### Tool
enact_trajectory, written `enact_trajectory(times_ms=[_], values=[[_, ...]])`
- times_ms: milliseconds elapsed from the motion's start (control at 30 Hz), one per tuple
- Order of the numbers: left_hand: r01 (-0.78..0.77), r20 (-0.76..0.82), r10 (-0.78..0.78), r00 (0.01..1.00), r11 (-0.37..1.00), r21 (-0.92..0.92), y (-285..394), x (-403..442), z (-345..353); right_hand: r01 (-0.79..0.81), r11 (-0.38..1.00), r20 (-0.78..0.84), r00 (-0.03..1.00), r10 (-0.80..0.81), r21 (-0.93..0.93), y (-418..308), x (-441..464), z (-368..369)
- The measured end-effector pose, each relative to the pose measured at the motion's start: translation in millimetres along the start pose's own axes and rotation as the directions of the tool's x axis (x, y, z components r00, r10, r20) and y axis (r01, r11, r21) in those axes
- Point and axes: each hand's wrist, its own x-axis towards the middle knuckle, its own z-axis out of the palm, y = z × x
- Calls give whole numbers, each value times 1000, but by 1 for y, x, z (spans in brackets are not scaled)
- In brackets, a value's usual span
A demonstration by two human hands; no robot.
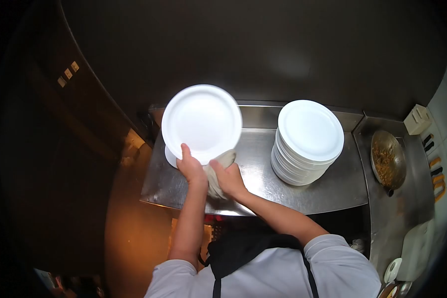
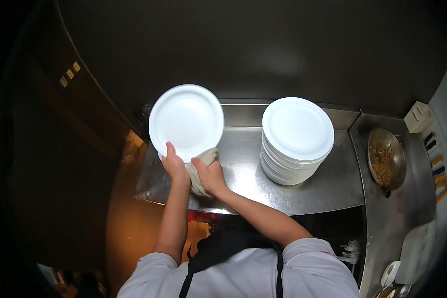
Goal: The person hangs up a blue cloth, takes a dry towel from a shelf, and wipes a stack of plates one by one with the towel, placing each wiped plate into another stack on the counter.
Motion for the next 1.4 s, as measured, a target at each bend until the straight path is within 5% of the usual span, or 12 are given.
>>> enact_trajectory(times_ms=[67,167,267,533,667,1000,1100,1200,1233,1300,1367,1400], values=[[104,-119,-110,987,993,-59,-9,19,-24,43,988,172,985,-17,-148,-9,-15,-19],[77,-267,-53,962,994,80,-30,45,-79,-192,980,131,974,184,51,-3,-17,-40],[120,-392,-72,917,988,100,-44,55,-115,-134,977,96,988,119,168,2,-18,-54],[192,-441,-40,897,933,306,-53,52,-117,-109,971,41,994,103,214,-21,-29,-59],[87,-412,222,884,787,611,-72,62,-113,-8,983,8,1000,6,183,-43,-33,-67],[345,-421,208,883,322,882,-89,96,-87,345,939,-255,909,-329,18,-118,-40,-157],[257,-337,273,901,289,922,-67,57,-51,366,899,-262,867,-423,-241,-170,-34,-214],[-320,168,396,903,358,877,-74,8,-34,179,687,-101,933,-346,-704,-210,-14,-264],[-470,360,304,882,520,713,-71,-19,-17,119,557,-44,962,-271,-822,-219,-4,-274],[-608,795,165,584,738,293,-58,-66,15,-13,120,12,979,201,-993,-210,34,-281],[-706,977,194,91,704,-74,-36,-103,59,348,33,349,937,25,-937,-125,79,-299],[-678,972,229,-55,706,-205,-43,-118,72,357,139,366,930,44,-924,-115,84,-293]])
